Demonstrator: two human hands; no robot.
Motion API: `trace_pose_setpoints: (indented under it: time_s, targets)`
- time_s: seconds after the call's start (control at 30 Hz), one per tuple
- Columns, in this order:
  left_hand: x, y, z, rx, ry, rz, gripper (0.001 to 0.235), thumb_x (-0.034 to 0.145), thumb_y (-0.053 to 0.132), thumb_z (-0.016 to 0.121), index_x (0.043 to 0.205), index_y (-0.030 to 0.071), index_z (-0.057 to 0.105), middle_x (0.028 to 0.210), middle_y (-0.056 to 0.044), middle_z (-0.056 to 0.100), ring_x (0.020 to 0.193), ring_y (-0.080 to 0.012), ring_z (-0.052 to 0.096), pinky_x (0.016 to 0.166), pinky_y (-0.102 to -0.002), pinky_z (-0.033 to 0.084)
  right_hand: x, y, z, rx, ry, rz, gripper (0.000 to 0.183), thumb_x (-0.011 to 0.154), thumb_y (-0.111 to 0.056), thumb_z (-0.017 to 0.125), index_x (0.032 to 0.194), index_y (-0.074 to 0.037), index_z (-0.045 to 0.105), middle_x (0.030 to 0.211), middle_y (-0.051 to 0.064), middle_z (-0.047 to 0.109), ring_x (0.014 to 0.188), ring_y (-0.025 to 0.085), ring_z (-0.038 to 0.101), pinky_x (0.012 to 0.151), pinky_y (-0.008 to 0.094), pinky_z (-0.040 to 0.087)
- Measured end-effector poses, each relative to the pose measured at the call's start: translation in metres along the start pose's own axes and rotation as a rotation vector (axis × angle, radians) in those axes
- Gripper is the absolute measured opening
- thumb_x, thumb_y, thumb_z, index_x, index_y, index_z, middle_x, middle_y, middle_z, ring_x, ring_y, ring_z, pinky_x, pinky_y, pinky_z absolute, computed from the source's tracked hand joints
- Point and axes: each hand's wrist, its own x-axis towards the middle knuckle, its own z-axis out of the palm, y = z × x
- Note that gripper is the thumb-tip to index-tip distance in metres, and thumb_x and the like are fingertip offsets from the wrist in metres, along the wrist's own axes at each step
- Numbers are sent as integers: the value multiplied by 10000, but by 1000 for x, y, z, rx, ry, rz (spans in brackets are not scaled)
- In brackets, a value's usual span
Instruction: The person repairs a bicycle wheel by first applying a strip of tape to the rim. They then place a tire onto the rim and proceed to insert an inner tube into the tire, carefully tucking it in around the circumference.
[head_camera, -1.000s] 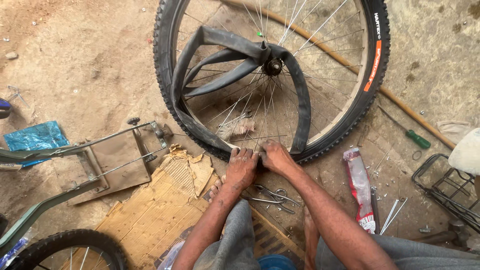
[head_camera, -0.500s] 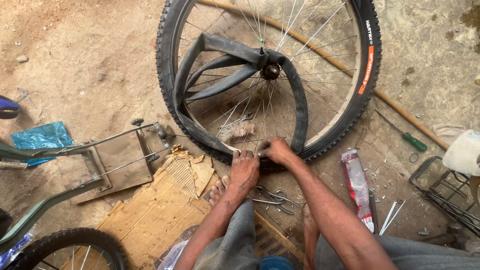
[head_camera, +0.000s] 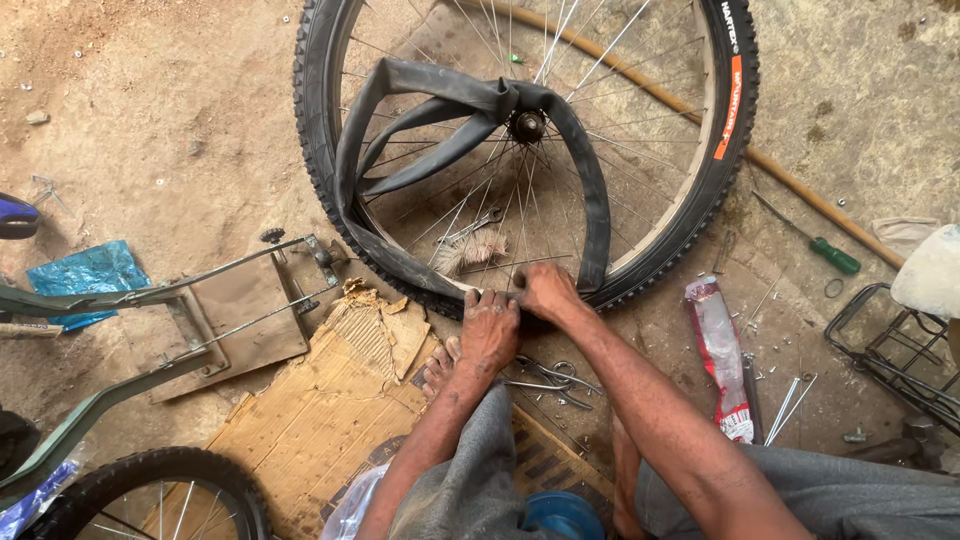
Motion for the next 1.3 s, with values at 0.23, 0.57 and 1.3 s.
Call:
trace_pose_setpoints:
  time_s: [0.23, 0.57, 1.3]
  targets:
    - [2, -3, 1, 38, 58, 27, 240, 830, 117, 622, 1031, 38, 727, 1049, -170, 692, 1089, -313, 610, 994, -549, 418, 17, 0, 0, -258, -26, -10, 367, 826, -331, 807, 1047, -48, 730, 1079, 194, 721, 1017, 348, 683, 932, 472, 552]
    - [-5, -21, -14, -8, 190, -22, 347, 711, 229, 754, 974, 5, 711, 1049, -192, 667, 1127, -373, 581, 1073, -568, 380, -43, 38, 37, -124, 245, -450, 450, 885, -410, 739, 1143, -47, 674, 1022, 162, 645, 954, 307, 608, 850, 474, 553]
    - [-18, -17, -3, -32, 159, 4, 279, 752, 211, 739, 967, 39, 690, 1057, -168, 648, 1126, -356, 569, 1084, -551, 362, -68, -12, 10, -294, -16, -118, 465, 751, -225, 822, 1194, -166, 696, 1152, 110, 603, 1180, 291, 497, 1037, 585, 347]
